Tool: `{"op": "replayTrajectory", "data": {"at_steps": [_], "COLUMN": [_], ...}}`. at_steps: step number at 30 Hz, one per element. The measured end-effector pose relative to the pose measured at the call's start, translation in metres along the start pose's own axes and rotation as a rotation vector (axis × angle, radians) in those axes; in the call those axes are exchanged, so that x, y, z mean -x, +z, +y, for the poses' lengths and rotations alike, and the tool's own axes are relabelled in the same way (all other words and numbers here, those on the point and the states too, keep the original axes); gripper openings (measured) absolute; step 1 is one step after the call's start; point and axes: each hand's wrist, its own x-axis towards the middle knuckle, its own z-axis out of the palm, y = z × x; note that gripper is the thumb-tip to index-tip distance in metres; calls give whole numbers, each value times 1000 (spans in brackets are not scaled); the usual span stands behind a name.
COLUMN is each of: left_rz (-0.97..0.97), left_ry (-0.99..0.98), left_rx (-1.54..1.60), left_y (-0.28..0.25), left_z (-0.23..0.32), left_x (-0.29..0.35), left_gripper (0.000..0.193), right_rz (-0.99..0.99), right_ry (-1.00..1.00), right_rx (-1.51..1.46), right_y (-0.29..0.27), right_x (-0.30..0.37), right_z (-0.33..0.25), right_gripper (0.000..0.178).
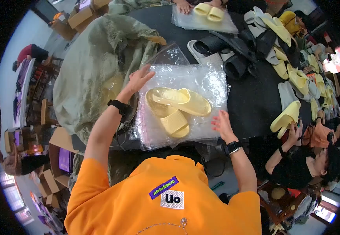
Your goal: The recorder takes various colored slide sandals (yellow, black, white) out of a large burlap-style sack and places them into individual plastic bags on a processing table.
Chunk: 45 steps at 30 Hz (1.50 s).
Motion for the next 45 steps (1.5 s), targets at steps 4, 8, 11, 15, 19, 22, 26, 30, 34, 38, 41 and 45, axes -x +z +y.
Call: {"op": "replayTrajectory", "data": {"at_steps": [4,8,11,15,19,22,26,30,34,38,41,45], "left_rz": [-237,-54,-6,-152,-462,-734,-882,-840,-756,-437,-366,-476], "left_ry": [37,464,665,697,503,102,-577,-424,45,685,965,953], "left_rx": [-127,-468,-490,-380,-81,399,1360,1028,255,-400,-548,-482], "left_y": [-3,-29,-44,-56,-54,-55,-46,-26,-14,16,43,80], "left_z": [17,50,65,70,74,54,3,8,14,-7,-5,-32], "left_x": [-2,31,45,61,81,83,90,88,65,47,52,54], "left_gripper": [24,14,10,7,13,27,42,60,63,57,55,55], "right_rz": [-163,-245,-283,-223,-292,-302,-480,-367,-227,-176,-2,-497], "right_ry": [225,233,222,351,358,270,208,124,-13,-150,-267,71], "right_rx": [-231,-134,-99,-189,-29,-25,-388,-411,22,501,510,580], "right_y": [-1,5,8,18,13,26,30,35,46,44,30,21], "right_x": [-8,-23,-31,-37,-72,-77,-63,-65,-57,-41,-32,6], "right_z": [7,10,6,-13,12,14,-1,8,-2,-13,2,10], "right_gripper": [53,43,36,42,36,30,39,35,36,42,53,55]}}
